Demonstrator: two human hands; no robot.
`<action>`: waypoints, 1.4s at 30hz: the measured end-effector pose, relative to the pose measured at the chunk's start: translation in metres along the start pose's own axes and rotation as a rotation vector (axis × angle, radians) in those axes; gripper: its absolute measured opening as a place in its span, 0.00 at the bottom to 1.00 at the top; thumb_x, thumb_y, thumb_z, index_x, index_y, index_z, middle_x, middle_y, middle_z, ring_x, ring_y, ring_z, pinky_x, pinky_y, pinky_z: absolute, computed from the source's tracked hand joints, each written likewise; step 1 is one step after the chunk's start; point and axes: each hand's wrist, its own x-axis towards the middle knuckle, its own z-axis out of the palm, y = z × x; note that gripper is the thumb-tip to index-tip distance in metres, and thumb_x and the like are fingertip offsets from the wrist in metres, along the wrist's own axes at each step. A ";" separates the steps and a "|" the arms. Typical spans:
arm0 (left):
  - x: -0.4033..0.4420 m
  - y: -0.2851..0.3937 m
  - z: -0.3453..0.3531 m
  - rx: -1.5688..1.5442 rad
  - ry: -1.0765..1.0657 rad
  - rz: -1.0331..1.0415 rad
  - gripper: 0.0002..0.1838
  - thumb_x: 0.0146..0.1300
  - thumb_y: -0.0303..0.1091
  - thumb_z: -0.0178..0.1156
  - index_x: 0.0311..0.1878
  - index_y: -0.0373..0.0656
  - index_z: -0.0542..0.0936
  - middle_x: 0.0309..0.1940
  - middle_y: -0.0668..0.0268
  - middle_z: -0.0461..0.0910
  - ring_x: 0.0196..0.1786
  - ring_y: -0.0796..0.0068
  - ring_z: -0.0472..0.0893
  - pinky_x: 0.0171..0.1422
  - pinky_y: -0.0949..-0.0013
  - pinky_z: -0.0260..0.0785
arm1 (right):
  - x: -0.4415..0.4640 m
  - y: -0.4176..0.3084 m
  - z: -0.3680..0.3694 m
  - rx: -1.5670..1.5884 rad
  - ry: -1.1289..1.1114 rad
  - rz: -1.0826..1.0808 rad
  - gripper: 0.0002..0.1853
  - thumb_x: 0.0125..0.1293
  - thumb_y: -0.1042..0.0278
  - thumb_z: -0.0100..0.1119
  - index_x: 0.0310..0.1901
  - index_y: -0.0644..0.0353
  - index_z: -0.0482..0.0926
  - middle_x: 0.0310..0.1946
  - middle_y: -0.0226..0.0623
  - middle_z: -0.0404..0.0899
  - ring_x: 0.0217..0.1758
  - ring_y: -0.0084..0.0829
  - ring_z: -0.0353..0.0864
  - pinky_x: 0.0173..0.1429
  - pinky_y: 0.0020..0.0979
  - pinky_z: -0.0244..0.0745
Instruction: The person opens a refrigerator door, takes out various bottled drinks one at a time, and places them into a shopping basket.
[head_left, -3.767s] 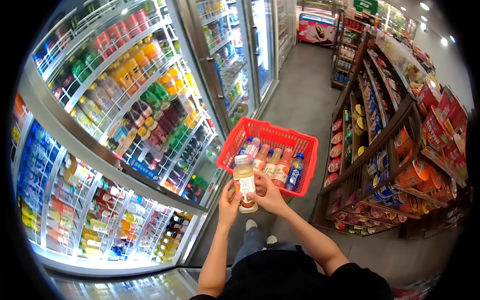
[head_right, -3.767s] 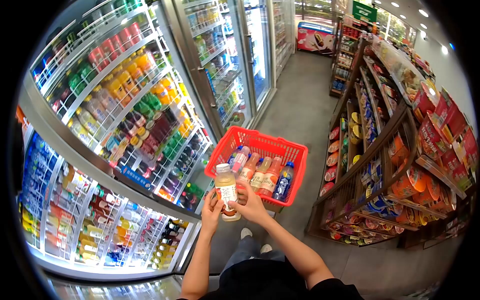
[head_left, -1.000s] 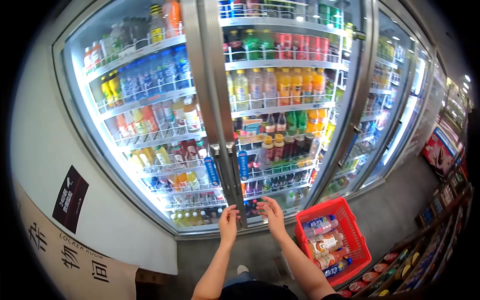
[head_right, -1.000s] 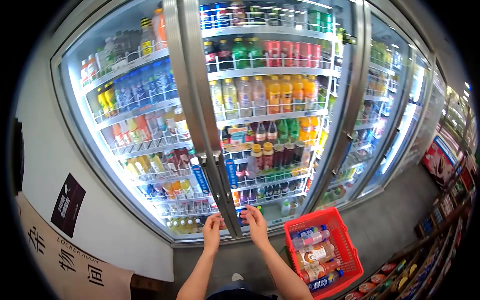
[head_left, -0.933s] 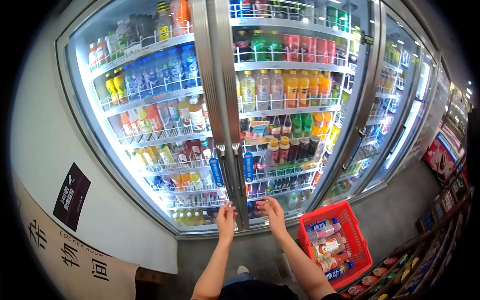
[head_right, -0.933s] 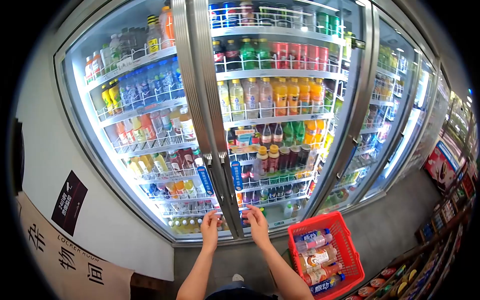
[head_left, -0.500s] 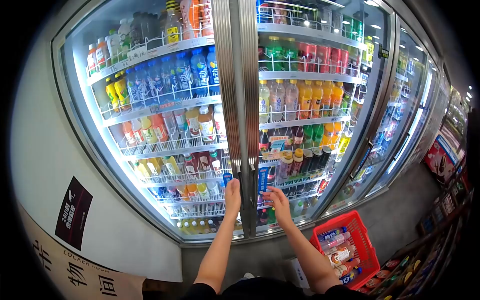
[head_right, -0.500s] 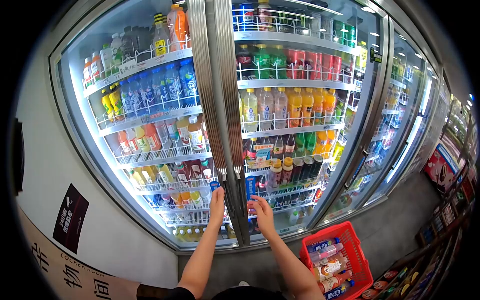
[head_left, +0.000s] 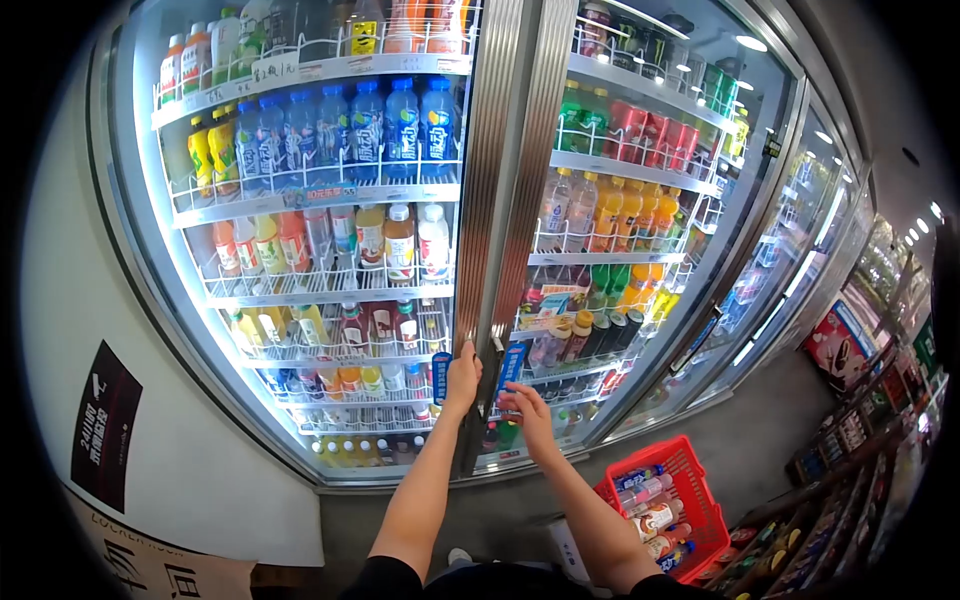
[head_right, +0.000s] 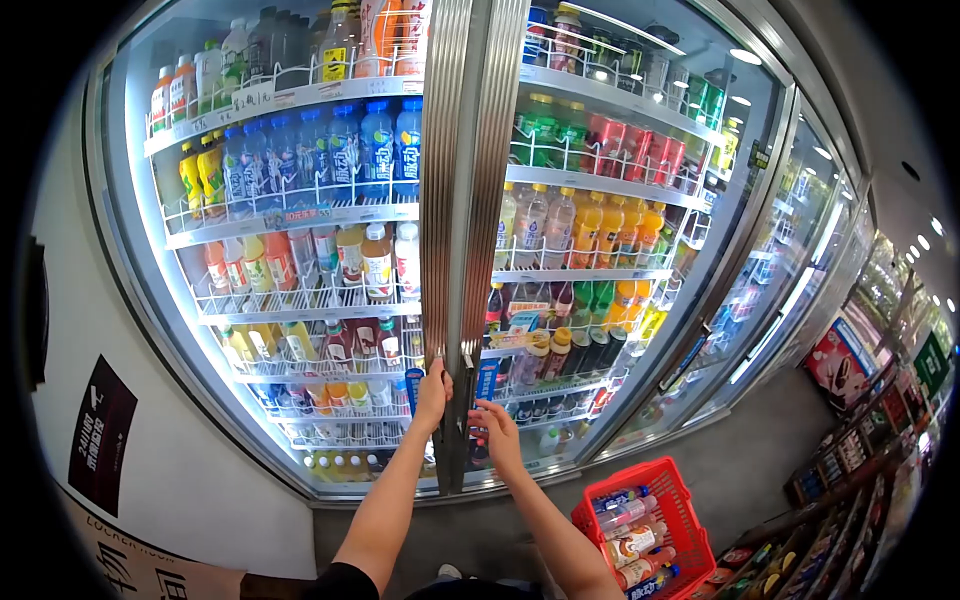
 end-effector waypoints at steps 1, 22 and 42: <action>0.002 -0.002 0.002 0.038 0.034 0.029 0.33 0.74 0.60 0.39 0.16 0.48 0.64 0.12 0.72 0.62 0.17 0.78 0.63 0.24 0.70 0.53 | -0.002 -0.003 0.001 0.001 -0.001 -0.007 0.16 0.76 0.65 0.46 0.60 0.61 0.74 0.50 0.38 0.82 0.50 0.28 0.83 0.52 0.30 0.79; 0.009 -0.009 0.014 0.169 0.271 -0.013 0.35 0.71 0.57 0.39 0.15 0.38 0.68 0.13 0.59 0.69 0.20 0.61 0.70 0.31 0.54 0.58 | -0.043 -0.031 -0.049 -0.016 -0.098 -0.024 0.17 0.77 0.64 0.45 0.62 0.60 0.73 0.53 0.38 0.80 0.53 0.28 0.80 0.56 0.32 0.76; -0.011 0.005 0.028 0.150 0.380 -0.055 0.32 0.70 0.57 0.39 0.14 0.44 0.68 0.12 0.66 0.68 0.18 0.69 0.68 0.26 0.62 0.57 | -0.064 -0.055 -0.069 0.018 -0.191 0.002 0.19 0.75 0.61 0.46 0.61 0.61 0.73 0.50 0.38 0.80 0.54 0.28 0.79 0.55 0.29 0.74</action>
